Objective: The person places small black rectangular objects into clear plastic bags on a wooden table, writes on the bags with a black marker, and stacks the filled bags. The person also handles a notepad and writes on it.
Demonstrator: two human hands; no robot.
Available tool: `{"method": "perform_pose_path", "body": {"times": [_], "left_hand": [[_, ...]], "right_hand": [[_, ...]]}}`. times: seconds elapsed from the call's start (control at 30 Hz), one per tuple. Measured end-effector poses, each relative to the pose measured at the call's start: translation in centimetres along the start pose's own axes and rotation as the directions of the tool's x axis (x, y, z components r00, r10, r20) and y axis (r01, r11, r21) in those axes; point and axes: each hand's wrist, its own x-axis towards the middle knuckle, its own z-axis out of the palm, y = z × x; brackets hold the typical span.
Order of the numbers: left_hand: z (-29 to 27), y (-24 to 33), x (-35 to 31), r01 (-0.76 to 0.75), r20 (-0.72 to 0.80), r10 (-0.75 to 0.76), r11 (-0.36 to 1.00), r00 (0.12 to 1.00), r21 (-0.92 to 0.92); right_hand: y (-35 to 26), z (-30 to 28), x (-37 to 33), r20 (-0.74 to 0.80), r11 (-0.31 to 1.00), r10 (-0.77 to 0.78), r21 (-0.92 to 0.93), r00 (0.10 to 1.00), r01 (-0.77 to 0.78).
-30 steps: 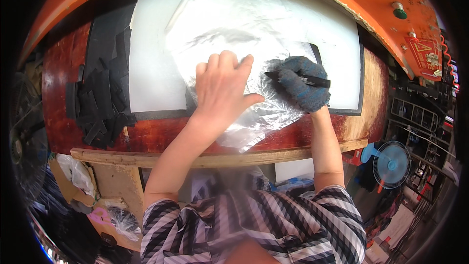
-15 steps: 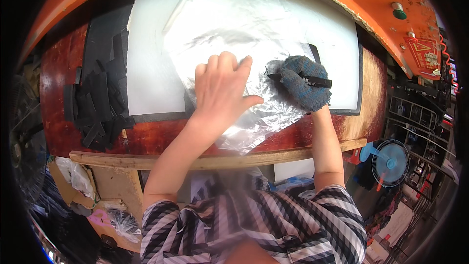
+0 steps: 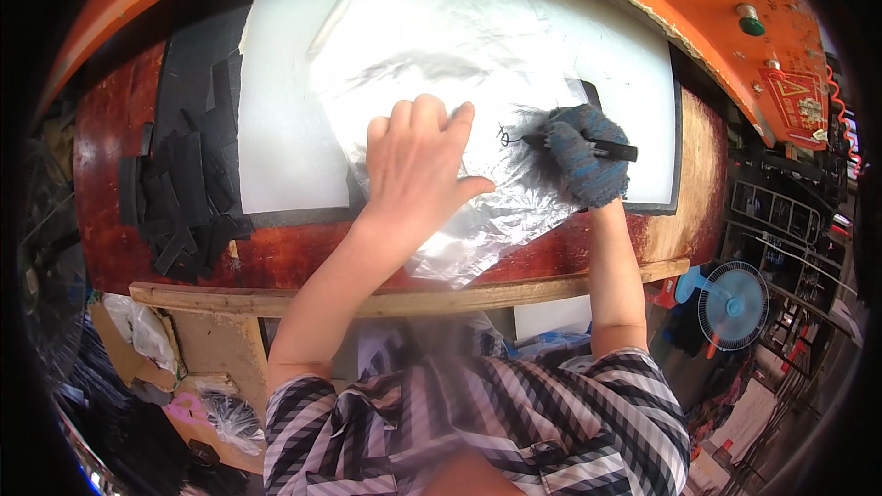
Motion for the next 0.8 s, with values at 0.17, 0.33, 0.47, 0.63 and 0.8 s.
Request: {"method": "perform_pose_path", "body": {"times": [0.17, 0.33, 0.47, 0.63, 0.8], "left_hand": [[0.2, 0.5, 0.4, -0.035, -0.095, 0.033, 0.999, 0.995, -0.022], [1.1, 0.9, 0.8, -0.068, -0.102, 0.066, 0.998, 0.993, -0.016], [1.6, 0.8, 0.7, -0.085, -0.139, 0.085, 0.996, 0.987, 0.008], [1.7, 0.8, 0.7, -0.103, -0.173, 0.107, 0.994, 0.979, 0.029], [1.6, 0.7, 0.8, -0.111, -0.189, 0.111, 0.994, 0.976, 0.007]], "right_hand": [[-0.4, 0.0, -0.1, -0.033, 0.982, 0.076, 0.174, 0.997, -0.069], [-0.8, 0.1, 0.5, 0.083, 0.998, -0.030, -0.049, 0.996, 0.034], [-1.0, 0.1, 0.7, 0.025, 0.991, 0.135, -0.016, 0.991, -0.134], [-0.9, 0.1, 0.5, 0.053, 0.996, 0.091, 0.019, 0.994, -0.092], [-0.9, 0.0, 0.4, 0.066, 0.997, 0.052, -0.057, 0.996, -0.048]]}}
